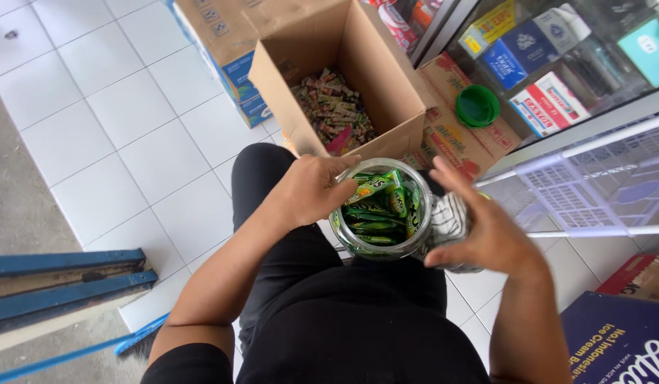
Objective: Taking candy packets from a cardboard box, wiping them with a cloth, and filling a plastic jar.
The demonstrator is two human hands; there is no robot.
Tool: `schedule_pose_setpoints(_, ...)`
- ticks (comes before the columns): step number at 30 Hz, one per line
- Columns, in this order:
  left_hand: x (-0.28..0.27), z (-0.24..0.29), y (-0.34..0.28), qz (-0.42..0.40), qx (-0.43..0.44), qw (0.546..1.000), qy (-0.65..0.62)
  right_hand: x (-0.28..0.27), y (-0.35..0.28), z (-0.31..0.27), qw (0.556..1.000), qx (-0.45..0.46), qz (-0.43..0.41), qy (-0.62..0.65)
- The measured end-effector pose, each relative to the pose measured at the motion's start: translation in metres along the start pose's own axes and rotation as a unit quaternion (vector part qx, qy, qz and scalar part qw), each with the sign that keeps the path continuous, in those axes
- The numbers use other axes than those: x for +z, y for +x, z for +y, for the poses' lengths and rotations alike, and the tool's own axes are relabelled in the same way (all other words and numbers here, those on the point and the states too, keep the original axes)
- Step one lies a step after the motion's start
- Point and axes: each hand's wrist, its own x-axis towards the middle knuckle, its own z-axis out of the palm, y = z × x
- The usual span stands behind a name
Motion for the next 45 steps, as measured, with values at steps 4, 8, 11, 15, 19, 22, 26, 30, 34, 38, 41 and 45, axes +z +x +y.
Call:
schedule_pose_setpoints(4,0.009,0.015,0.038,-0.012,0.034,0.998,-0.048,0.022,-0.004,-0.001,0.995,0.008,0.035,0.096)
schedule_pose_setpoints(8,0.042,0.015,0.084,-0.002,0.147,0.989,-0.020,0.008,-0.011,0.019,0.974,-0.050,0.208,0.077)
schedule_pose_setpoints(11,0.057,0.026,0.110,-0.013,0.158,0.987,-0.008,-0.010,-0.017,0.059,0.971,-0.038,0.235,-0.001)
schedule_pose_setpoints(15,0.070,0.045,0.116,-0.051,0.042,0.998,0.000,-0.027,-0.022,0.102,0.969,-0.063,0.235,-0.044)
schedule_pose_setpoints(19,0.088,0.015,0.111,-0.084,0.158,0.980,-0.090,-0.031,-0.018,0.132,0.961,-0.068,0.256,0.083)
schedule_pose_setpoints(22,0.107,0.013,0.109,-0.025,0.259,0.964,-0.058,-0.027,-0.006,0.125,0.957,-0.053,0.277,0.067)
schedule_pose_setpoints(26,0.129,0.003,0.120,0.052,0.198,0.970,-0.130,-0.034,0.013,0.114,0.927,0.009,0.337,0.162)
schedule_pose_setpoints(30,0.139,-0.002,0.125,0.065,0.163,0.981,-0.081,0.011,0.037,0.074,0.910,-0.071,0.407,-0.048)
schedule_pose_setpoints(34,0.123,-0.015,0.127,0.031,0.132,0.980,-0.143,0.023,0.052,0.106,0.908,-0.076,0.396,-0.116)
schedule_pose_setpoints(38,0.119,-0.019,0.127,-0.003,0.128,0.953,-0.274,0.008,0.067,0.174,0.930,-0.005,0.254,0.265)
schedule_pose_setpoints(41,0.115,-0.026,0.138,-0.071,0.126,0.932,-0.332,-0.017,0.081,0.177,0.913,0.055,0.140,0.379)
schedule_pose_setpoints(45,0.112,-0.033,0.155,-0.101,0.193,0.945,-0.244,-0.047,0.088,0.130,0.943,-0.082,0.064,0.317)
